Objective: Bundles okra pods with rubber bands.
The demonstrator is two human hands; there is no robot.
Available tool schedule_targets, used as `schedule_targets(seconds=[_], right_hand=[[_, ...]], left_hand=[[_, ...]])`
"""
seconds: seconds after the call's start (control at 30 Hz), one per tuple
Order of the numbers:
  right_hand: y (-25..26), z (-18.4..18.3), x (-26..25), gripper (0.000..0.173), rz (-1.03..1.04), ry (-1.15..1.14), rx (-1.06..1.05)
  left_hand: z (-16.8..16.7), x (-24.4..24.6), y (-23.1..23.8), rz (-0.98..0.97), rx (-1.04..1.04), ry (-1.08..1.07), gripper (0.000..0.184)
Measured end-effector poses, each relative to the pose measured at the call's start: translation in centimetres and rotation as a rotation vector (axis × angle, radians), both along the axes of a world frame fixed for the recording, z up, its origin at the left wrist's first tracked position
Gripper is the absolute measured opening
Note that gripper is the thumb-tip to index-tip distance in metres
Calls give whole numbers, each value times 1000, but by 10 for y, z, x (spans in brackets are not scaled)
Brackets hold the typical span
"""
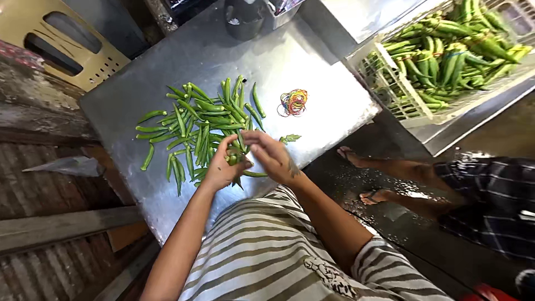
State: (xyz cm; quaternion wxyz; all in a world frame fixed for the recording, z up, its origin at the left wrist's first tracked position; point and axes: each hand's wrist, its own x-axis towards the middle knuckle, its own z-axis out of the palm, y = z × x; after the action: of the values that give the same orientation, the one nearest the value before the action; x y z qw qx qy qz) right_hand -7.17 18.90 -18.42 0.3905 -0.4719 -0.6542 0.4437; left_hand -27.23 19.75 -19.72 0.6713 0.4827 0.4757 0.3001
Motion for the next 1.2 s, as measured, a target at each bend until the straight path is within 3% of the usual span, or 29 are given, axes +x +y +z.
schedule_targets(seconds=[0.07, 0.13, 0.2, 0.3, 0.37, 0.43, 0.57, 0.67, 0.83, 0.93, 1.03, 1.1, 1.2], right_hand=[[2, -12, 18, 22, -376, -322, -12], [0, -27, 33, 42, -400, -724, -266], [-3, -38, 35, 45, -322, -856, -524], [-10, -38, 33, 24, -355, -521, -264], [-18, -25, 19, 24, -350, -194, -131], [-19, -12, 4, 27, -312, -14, -14], [-19, -10, -13, 22, -244, 145, -81], [-19, -10, -23, 20, -240, 105, -97], [-23, -21, -33, 18, -240, -197, 177], [-24, -26, -29, 22, -141, -257, 235], [-21, -25, -20, 24, -2, -172, 139], [-13, -25, -7, 23, -61, -51, 92], [0, -17, 8, 39, -101, 48, 36]], left_hand=[[-1, -2, 1, 47, -11, -86, 80], [-6, -3, 2, 99, -5, -118, 75], [-10, 0, 3, 131, -18, -146, 75], [-10, 10, 7, 148, -29, -225, 75], [-9, 16, 4, 184, -50, -253, 71], [-8, 22, 4, 236, -39, -232, 65], [-16, 22, 4, 310, 26, -175, 62], [-18, 19, 0, 331, 18, -226, 59], [-24, 19, -4, 350, 42, -287, 53], [-22, 19, -4, 370, 17, -275, 53], [-16, 17, -2, 417, 11, -236, 46], [-14, 18, 1, 376, 59, -203, 47], [-8, 19, 1, 247, 159, -80, 67]])
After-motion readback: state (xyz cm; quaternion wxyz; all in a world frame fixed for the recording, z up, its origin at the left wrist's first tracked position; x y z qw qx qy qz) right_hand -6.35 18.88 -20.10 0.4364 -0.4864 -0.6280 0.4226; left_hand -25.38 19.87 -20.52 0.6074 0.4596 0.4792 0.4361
